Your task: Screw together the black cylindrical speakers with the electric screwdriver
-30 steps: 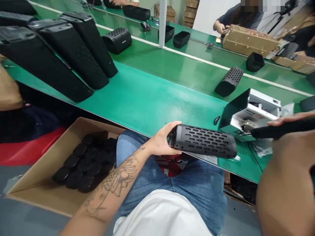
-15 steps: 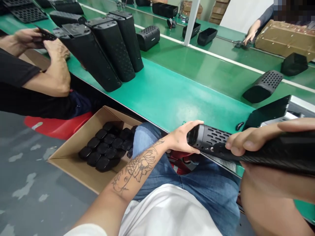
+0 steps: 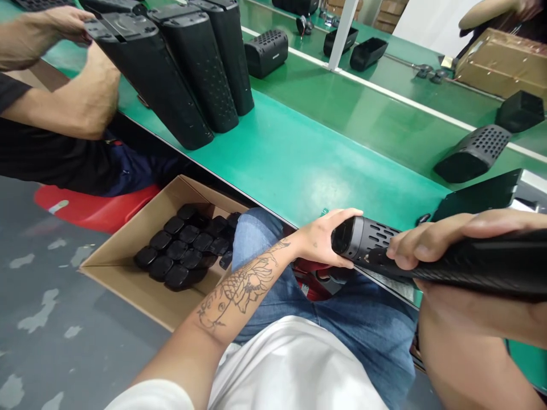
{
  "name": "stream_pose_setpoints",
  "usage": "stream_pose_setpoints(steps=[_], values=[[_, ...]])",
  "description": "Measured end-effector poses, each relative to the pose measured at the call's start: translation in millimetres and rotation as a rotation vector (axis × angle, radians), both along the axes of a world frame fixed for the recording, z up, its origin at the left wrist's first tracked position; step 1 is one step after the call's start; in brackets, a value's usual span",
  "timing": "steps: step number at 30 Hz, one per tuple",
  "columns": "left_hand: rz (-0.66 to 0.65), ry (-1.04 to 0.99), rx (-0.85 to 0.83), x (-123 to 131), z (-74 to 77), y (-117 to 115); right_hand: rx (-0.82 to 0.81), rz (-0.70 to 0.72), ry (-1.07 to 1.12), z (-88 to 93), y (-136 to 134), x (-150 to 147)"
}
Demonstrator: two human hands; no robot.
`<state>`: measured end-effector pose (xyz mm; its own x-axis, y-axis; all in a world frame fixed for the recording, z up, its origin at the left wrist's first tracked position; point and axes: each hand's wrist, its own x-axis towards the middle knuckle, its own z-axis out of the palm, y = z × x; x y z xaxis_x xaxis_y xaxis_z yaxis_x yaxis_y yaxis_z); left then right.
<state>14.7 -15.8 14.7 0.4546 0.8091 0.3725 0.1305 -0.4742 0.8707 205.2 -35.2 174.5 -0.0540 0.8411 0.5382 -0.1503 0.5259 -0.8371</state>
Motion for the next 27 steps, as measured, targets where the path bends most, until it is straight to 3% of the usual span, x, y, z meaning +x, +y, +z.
stream_pose_setpoints(steps=[13,18,20,24,27], values=[[-0.017,-0.031,-0.019,1,2.7,0,-0.055,-0.008,-0.014,13.6,3,-5],[-0.024,0.000,-0.008,0,3.5,0,-0.006,0.259,-0.097,15.8,17,-5],[-0.025,0.007,-0.017,0,3.2,0,0.003,0.305,-0.103,13.7,21,-6],[-0.029,0.000,-0.023,0,2.1,0,0.011,0.280,-0.085,12.4,16,-19],[-0.026,0.000,-0.041,0,2.1,0,-0.076,0.080,-0.084,13.6,7,-26]])
